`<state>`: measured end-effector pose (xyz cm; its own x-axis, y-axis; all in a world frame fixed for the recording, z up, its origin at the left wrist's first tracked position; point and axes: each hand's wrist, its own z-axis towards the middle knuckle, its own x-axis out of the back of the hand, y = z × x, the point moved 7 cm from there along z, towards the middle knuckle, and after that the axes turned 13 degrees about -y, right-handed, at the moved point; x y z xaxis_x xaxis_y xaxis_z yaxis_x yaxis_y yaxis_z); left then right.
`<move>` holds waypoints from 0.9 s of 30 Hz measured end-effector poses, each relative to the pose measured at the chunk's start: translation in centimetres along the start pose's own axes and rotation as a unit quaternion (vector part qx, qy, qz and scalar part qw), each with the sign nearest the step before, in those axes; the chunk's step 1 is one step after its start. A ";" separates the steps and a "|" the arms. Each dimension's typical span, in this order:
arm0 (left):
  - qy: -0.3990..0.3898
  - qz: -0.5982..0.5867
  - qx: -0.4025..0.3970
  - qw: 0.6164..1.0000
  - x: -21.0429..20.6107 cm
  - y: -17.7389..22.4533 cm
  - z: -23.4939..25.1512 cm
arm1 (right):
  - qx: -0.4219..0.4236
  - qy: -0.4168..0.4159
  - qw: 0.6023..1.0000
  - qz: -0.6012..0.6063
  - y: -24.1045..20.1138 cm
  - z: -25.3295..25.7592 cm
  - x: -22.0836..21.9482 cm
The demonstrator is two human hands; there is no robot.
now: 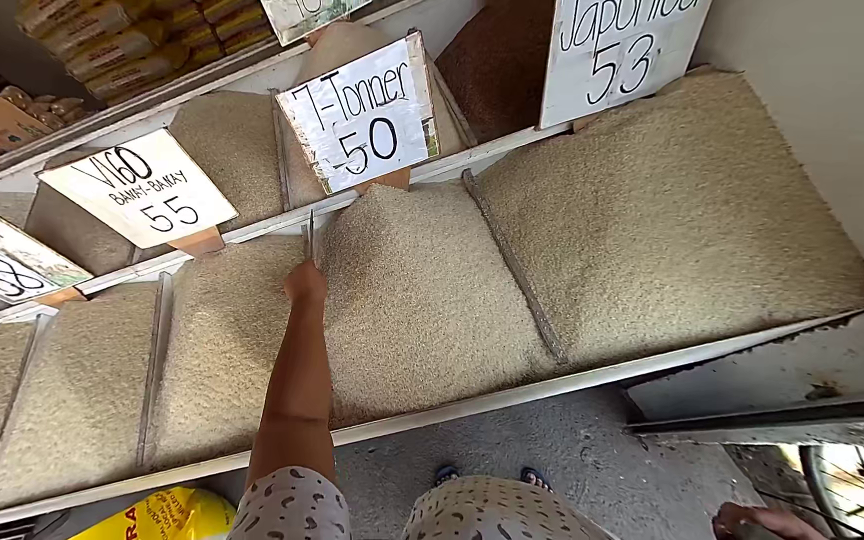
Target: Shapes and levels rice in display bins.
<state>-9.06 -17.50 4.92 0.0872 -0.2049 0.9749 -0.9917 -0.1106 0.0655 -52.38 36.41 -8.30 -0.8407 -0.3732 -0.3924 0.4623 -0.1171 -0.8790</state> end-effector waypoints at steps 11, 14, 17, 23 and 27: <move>-0.047 -0.021 0.038 0.998 -1.1 -0.8 -1.1 | -0.008 -0.030 0.999 0.019 0.9 -0.4 0.3; -0.058 -0.014 0.050 0.997 -1.9 0.2 -1.6 | -0.003 -0.019 1.000 0.015 0.8 -0.6 0.2; -0.052 -0.007 0.015 0.999 -1.3 4.3 -2.8 | 0.012 -0.015 1.000 0.024 1.3 -1.0 0.6; -0.039 -0.019 -0.090 0.995 3.5 11.4 -9.4 | 0.025 -0.045 0.997 0.059 2.1 2.1 0.1; 0.041 -0.094 -0.102 0.989 6.1 5.9 -11.1 | 0.016 -0.110 0.991 0.080 1.3 4.9 -1.4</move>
<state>-15.43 -8.65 13.60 0.2732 -0.1180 0.9547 -0.9576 0.0612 0.2816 -49.22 32.32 -7.59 -0.6758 -0.5798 -0.4552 0.5970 -0.0683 -0.7993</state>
